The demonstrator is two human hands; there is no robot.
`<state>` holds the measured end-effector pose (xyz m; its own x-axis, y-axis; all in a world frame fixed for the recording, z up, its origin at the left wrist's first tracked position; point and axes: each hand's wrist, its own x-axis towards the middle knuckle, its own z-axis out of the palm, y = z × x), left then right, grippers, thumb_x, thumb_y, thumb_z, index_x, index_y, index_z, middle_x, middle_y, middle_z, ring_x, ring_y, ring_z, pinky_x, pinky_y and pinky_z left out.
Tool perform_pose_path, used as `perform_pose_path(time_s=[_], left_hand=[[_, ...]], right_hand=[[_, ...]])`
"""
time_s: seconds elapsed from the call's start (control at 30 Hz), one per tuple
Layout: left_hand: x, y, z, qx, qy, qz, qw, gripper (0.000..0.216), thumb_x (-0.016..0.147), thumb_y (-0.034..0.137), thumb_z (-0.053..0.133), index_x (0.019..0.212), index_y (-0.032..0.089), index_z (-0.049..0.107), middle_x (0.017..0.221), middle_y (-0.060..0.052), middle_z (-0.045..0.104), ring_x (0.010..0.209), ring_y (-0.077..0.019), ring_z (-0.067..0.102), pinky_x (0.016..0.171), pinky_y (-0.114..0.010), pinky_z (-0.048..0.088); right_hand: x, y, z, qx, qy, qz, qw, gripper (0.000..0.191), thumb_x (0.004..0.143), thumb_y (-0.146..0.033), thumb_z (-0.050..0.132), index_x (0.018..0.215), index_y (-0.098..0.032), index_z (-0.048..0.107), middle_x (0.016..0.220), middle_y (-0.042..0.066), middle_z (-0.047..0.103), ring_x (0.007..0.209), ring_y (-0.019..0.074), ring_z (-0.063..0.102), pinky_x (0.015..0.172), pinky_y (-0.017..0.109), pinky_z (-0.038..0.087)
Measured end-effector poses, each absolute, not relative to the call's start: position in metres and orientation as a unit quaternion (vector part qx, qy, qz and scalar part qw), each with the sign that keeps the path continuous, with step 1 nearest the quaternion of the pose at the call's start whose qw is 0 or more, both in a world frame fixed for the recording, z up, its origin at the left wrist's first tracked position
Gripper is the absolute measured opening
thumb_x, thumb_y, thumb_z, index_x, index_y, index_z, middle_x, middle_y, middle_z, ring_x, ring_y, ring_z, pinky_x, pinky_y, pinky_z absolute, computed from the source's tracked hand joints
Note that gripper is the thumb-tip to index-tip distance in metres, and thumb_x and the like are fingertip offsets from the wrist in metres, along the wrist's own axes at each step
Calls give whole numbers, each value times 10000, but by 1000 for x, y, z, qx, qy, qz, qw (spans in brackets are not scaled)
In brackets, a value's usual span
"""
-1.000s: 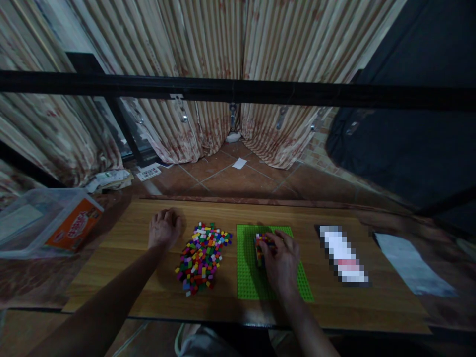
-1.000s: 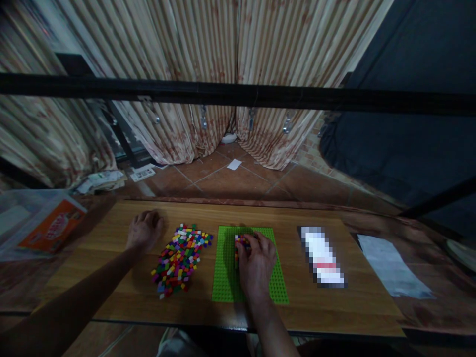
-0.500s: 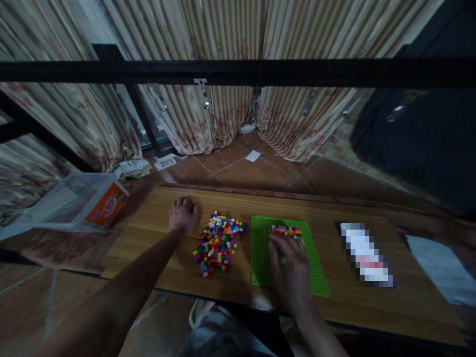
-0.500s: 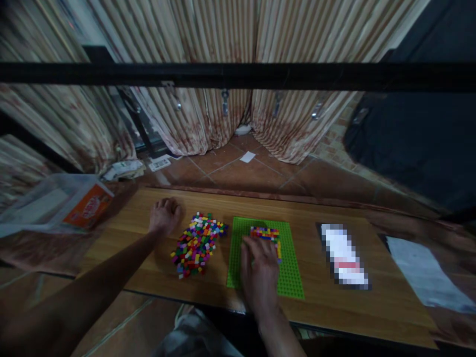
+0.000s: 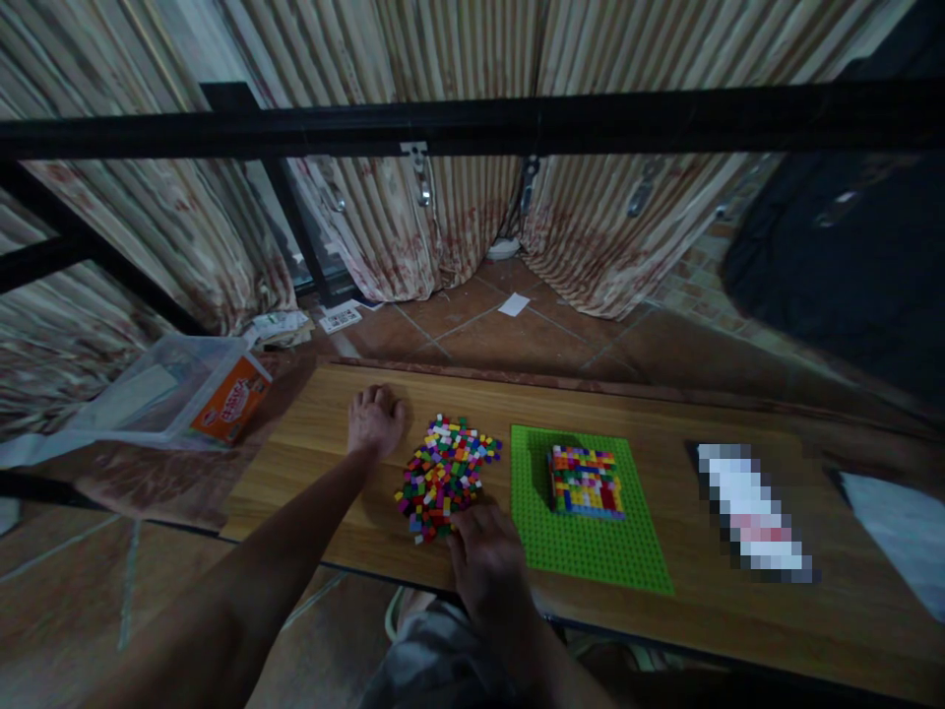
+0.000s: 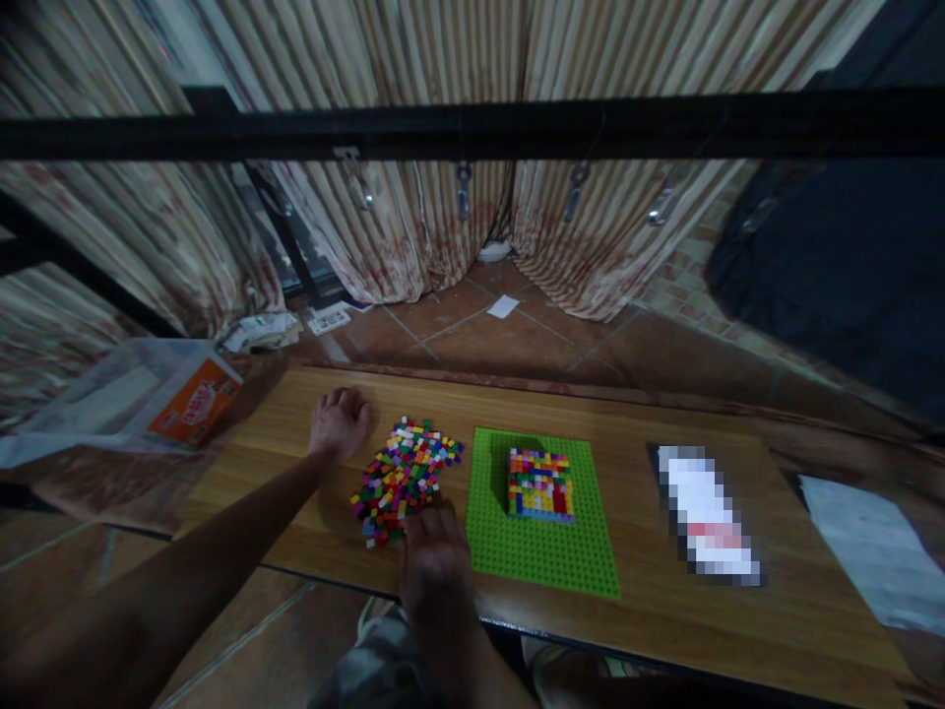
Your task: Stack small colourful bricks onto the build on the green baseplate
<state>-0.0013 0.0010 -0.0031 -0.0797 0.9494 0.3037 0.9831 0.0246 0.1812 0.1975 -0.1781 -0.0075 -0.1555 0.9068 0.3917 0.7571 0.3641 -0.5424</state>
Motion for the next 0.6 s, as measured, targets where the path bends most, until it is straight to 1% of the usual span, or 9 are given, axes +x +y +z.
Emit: perform_pose_path(time_s=[0.1,0.3,0.5,0.6], left_hand=[[-1,1,-3,-676,-715,-172,46,406,890,379,441,1174,133,597,1204,-147,612,1117,-318,511,976,-441,398],[-1,1,-2,-675,-716,-172,49,406,885,372,443,1168,127,600,1206,-148,610,1110,-316,516,983,-436,396],[-1,1,-2,-675,-716,-173,46,424,883,381,441,1190,132,596,1224,-153,604,1120,-322,517,978,-444,400],[-1,1,-1,-676,-715,-174,42,417,884,379,438,1176,130,602,1230,-158,604,1129,-323,515,984,-446,398]], right_hand=[[198,-177,-13,-562,-758,89,318,148,829,-79,567,886,-178,661,824,70,640,860,247,557,782,376,457],[217,-175,-15,-556,-778,55,288,179,871,-92,552,974,-176,672,828,66,655,803,222,564,731,344,429],[224,-173,-21,-593,-756,25,278,159,868,-102,552,865,-203,674,817,60,656,788,216,549,719,342,390],[224,-172,-19,-610,-756,25,238,138,866,-121,570,846,-207,676,816,64,655,780,218,543,705,346,377]])
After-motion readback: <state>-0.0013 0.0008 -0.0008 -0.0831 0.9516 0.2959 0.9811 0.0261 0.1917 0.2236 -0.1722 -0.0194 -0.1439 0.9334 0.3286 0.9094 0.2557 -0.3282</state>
